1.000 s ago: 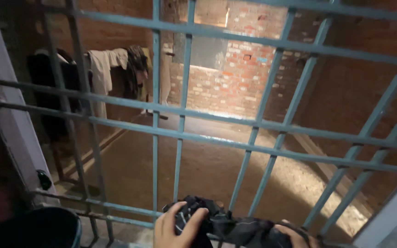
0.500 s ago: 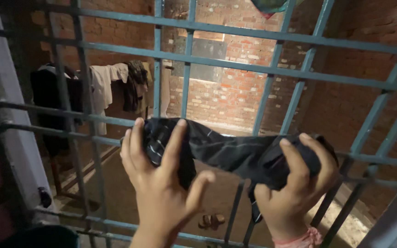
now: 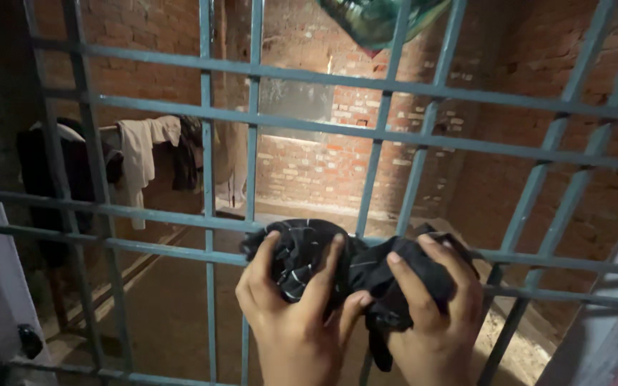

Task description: The person wrings a dark piece of clothing by hand over a metal window grille. The person repeatedly twists and squeezes the fabric to remove water, then hangs it on the grille to dry.

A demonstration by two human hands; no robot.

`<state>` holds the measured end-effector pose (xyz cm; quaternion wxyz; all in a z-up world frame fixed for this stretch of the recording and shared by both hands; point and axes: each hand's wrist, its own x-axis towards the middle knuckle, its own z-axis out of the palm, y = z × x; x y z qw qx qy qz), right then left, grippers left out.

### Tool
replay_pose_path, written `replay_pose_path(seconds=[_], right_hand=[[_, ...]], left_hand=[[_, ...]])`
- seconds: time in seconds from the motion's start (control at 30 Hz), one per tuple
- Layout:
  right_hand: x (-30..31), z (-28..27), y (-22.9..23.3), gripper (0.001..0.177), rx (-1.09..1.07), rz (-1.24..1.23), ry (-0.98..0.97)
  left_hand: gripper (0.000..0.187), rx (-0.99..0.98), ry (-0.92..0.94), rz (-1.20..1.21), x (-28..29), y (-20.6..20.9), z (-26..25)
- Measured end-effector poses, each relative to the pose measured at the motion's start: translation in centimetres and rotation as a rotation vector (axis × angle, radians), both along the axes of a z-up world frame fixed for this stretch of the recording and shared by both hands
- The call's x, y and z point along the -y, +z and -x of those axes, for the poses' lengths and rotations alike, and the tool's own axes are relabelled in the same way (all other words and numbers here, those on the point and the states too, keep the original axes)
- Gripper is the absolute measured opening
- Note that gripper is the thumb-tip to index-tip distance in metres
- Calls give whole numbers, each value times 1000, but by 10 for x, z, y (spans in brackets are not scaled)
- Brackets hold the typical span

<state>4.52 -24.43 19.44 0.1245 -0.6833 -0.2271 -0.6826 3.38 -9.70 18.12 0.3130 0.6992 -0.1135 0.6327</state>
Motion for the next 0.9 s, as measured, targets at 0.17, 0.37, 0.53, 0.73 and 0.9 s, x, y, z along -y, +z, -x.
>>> replay_pose_path(seconds=[0.17,0.37,0.53,0.73,0.9], right_hand=[[4,19,10,54,-144,-92,13],[-12,35,76,51,279,-120,-34],[13,-1,214,63,392,28,-100],[-7,-43,314,76,272,106,-4],[-11,-34,277,83,215,162,22]], left_hand=[[55,60,-68,-4,-31,24,-3],[66,243,9,-10,-54,102,18],[75,531,240,-92,-68,231,-20],[92,452,292,-8,-54,314,-77],[94,423,304,-63,-58,287,-86]])
